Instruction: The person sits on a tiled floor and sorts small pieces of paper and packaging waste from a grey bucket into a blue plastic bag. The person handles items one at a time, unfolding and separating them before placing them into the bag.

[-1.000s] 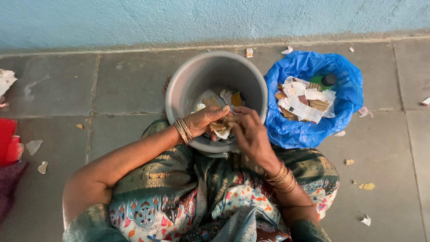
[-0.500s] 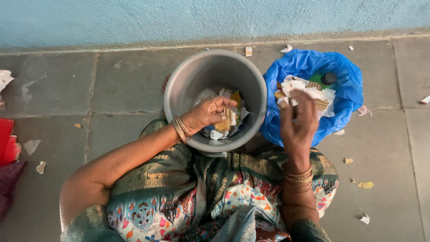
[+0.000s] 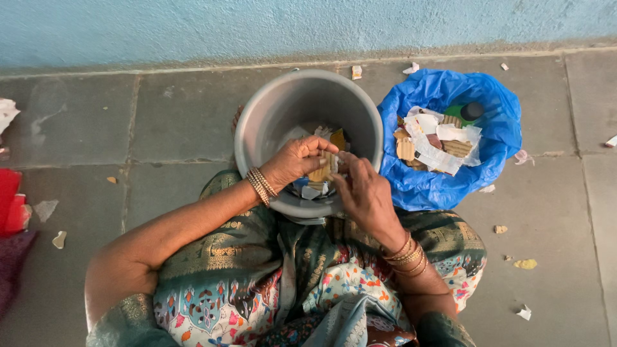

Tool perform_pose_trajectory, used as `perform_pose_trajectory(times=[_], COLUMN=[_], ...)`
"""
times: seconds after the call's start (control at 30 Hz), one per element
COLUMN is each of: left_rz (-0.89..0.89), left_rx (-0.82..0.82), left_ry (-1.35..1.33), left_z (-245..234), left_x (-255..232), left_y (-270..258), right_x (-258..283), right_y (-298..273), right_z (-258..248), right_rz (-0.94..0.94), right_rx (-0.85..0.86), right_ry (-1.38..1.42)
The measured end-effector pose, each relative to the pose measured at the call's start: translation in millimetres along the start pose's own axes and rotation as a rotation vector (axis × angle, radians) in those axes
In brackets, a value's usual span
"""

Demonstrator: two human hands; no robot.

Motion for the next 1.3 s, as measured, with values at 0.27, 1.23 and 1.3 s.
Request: perform_pose_trajectory(times=[0.27,1.23,1.3], left_rz=[0.101,0.062,0.020], left_rx=[0.114,0.076,0.063], left_ry=[-0.033,-0.045,-0.099], left_z=[10,2,1], left_x=[-10,-7,-7], left_y=[1,-4,-5], right_x=[-3,32,33], right_y=[-3,-10,-9], right_z=[9,29,29], right_rz=[-0.148,-0.375,-0.380], right_rx=[-0.062,0.120,0.126], right_ry=[0.003,-0.228,-0.232])
Point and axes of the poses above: each hand's wrist, its own y-axis towards the middle knuckle, its own z-axis out of the palm, x = y × z, the point moved 7 cm from there along y, towards the middle knuckle, and after that the axes turned 10 degrees about y, right-handed, at the moved point
